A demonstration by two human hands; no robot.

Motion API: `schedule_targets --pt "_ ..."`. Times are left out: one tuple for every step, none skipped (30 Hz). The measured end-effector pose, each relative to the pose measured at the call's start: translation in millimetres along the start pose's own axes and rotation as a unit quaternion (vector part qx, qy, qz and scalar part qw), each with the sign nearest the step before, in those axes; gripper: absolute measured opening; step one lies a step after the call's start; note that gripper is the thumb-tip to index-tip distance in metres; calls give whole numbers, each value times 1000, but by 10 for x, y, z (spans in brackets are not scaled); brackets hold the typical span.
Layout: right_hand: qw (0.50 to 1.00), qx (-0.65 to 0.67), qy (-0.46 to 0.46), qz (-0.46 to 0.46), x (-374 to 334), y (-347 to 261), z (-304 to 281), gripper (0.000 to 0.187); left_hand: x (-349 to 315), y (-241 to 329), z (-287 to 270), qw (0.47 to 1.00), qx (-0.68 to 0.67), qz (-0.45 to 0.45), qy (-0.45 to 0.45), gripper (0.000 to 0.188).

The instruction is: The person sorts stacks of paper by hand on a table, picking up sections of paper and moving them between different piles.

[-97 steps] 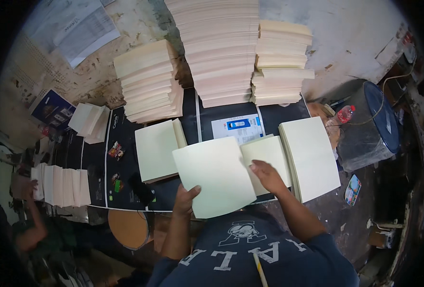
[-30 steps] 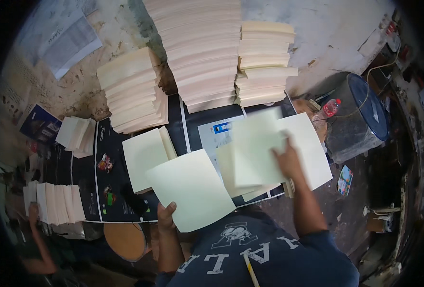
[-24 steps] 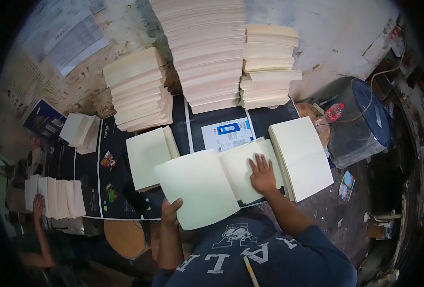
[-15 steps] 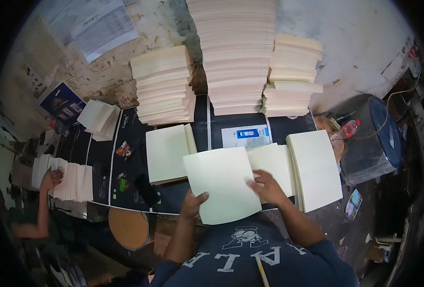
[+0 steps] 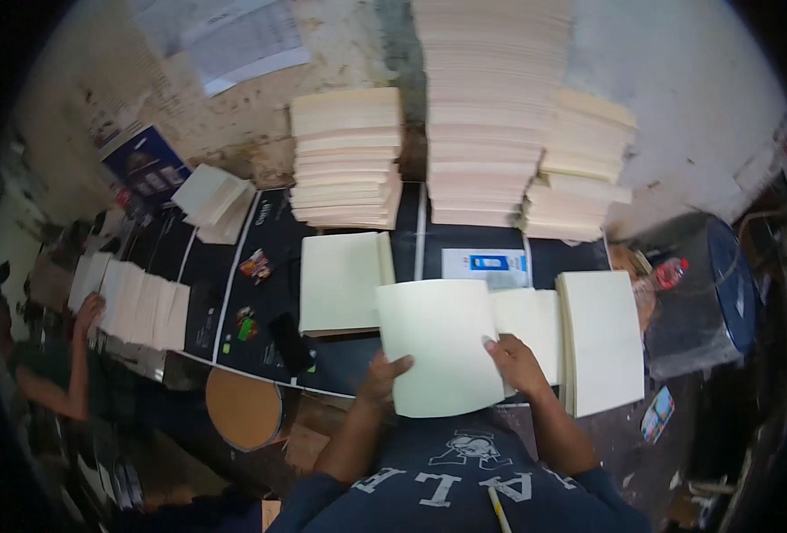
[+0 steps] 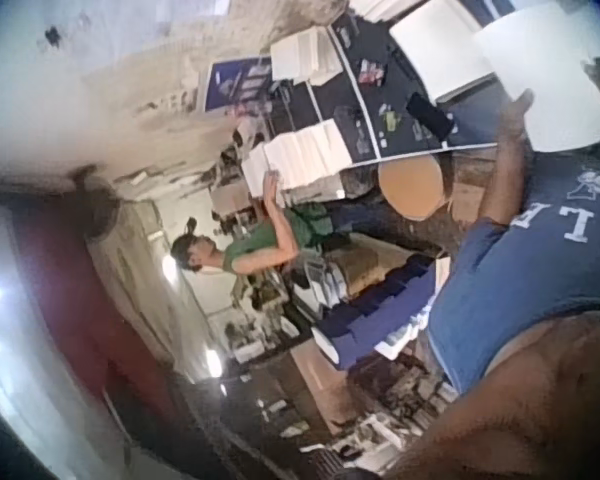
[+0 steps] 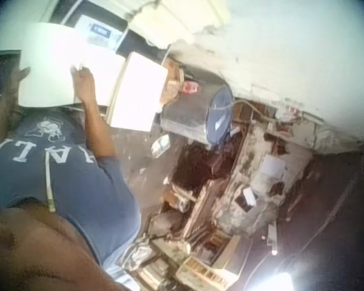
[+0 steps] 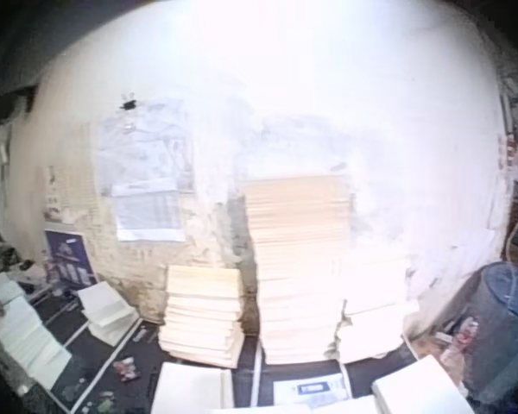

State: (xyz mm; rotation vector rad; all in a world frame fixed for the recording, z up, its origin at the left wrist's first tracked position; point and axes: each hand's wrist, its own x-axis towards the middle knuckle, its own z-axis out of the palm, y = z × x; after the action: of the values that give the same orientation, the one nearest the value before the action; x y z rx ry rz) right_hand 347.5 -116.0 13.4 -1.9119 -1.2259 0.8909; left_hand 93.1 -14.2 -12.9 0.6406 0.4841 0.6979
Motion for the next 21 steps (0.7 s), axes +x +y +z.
schedule_targets --pt "999 33 14 20 -6 44 44 52 4 -11 5 1000 1 5 -4 47" --pt "997 63 26 40 11 183 15 51 14 -28 5 1000 0 10 -8 45" --pt "993 92 38 59 46 353 -40 51 11 -20 -3 1000 -1 17 -12 44" --pt "988 106 68 87 65 666 -148 49 -21 11 -23 1000 -4 15 -17 44" --pt "981 119 102 116 117 899 -237 48 -46 49 -30 1000 -9 25 -13 43" --pt "979 -30 113 168 103 764 -400 43 -38 85 -18 999 -15 30 -11 43" --pt "952 -181 121 215 30 585 -528 41 -89 88 -28 999 -23 36 -8 43" --pt "940 -263 178 128 35 636 -452 42 -108 75 -82 999 -31 37 -8 43" --pt "911 -338 233 39 14 746 -337 43 -108 51 -158 999 -38 37 -10 43" --pt "866 -407 286 -47 -24 812 -279 43 -112 30 -189 998 -44 33 -14 43" --pt "898 -343 271 -54 -25 714 -242 44 -104 36 -155 998 -43 34 -19 43" --pt "925 -277 255 -60 -20 592 -151 44 -94 49 -107 998 -41 34 -25 44" --pt "946 -208 239 -66 -11 429 -70 44 -83 62 -71 998 -38 35 -31 44" --pt "988 -72 133 -26 -29 285 -30 44 -80 30 -100 999 -30 35 -27 44" --pt "997 66 24 13 -50 98 -9 44 -79 -31 -155 999 -23 37 -22 45" --pt "998 51 13 24 -87 -199 16 41 -57 -87 -175 999 -17 37 -21 46" --pt "998 25 30 52 -37 -198 -69 40 -48 -90 -155 999 -18 30 -18 46" --pt "996 -1 46 81 11 -154 -147 40 -62 -41 -162 999 -19 22 -16 47" --pt "991 -28 61 111 18 -60 -211 39 -87 -6 -183 1000 -21 15 -13 48" --pt "989 2 123 86 48 148 -270 39 -97 3 -210 999 -20 29 -8 50" --pt "975 -123 148 109 69 329 -398 40 -92 -2 -210 999 -30 35 -4 52"
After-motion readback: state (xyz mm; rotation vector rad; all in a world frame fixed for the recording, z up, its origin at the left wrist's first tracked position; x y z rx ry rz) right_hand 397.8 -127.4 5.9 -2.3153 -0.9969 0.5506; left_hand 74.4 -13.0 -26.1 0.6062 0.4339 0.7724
